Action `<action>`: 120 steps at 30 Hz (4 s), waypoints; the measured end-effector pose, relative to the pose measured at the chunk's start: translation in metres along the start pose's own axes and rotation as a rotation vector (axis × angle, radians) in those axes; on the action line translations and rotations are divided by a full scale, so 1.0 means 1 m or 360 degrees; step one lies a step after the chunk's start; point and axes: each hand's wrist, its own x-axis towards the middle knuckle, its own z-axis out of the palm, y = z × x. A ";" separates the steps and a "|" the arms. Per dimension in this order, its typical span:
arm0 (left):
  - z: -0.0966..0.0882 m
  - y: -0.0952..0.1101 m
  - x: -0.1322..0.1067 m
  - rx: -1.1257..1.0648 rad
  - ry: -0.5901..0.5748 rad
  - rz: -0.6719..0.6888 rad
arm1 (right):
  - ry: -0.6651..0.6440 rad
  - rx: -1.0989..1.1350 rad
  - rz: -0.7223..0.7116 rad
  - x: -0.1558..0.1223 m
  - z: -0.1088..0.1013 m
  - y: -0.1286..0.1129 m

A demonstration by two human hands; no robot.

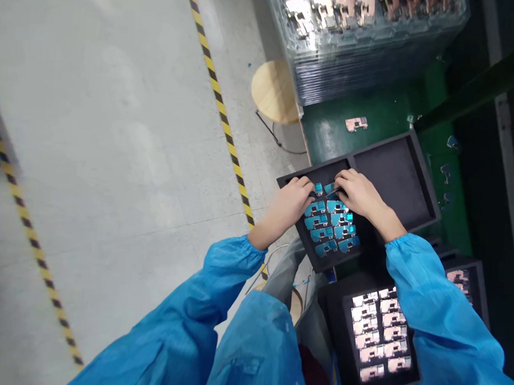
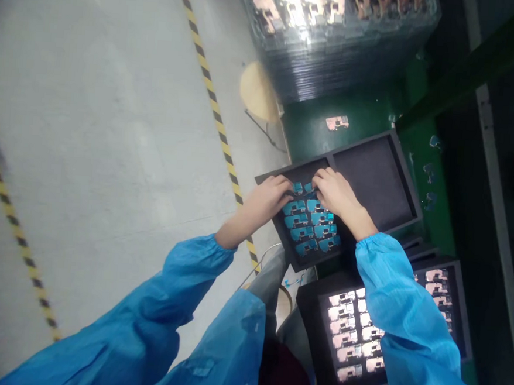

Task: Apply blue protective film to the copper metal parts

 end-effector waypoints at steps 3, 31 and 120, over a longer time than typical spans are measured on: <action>0.001 0.002 -0.003 0.0039 -0.0021 -0.0002 | 0.0020 0.0046 0.0029 -0.005 0.000 -0.002; 0.029 -0.018 0.056 0.0336 0.0044 -0.0150 | 0.0680 0.0559 0.0654 0.053 0.084 -0.005; 0.115 -0.002 -0.038 -0.0301 0.0651 -0.0968 | 0.0372 -0.0013 0.0169 0.004 0.118 -0.031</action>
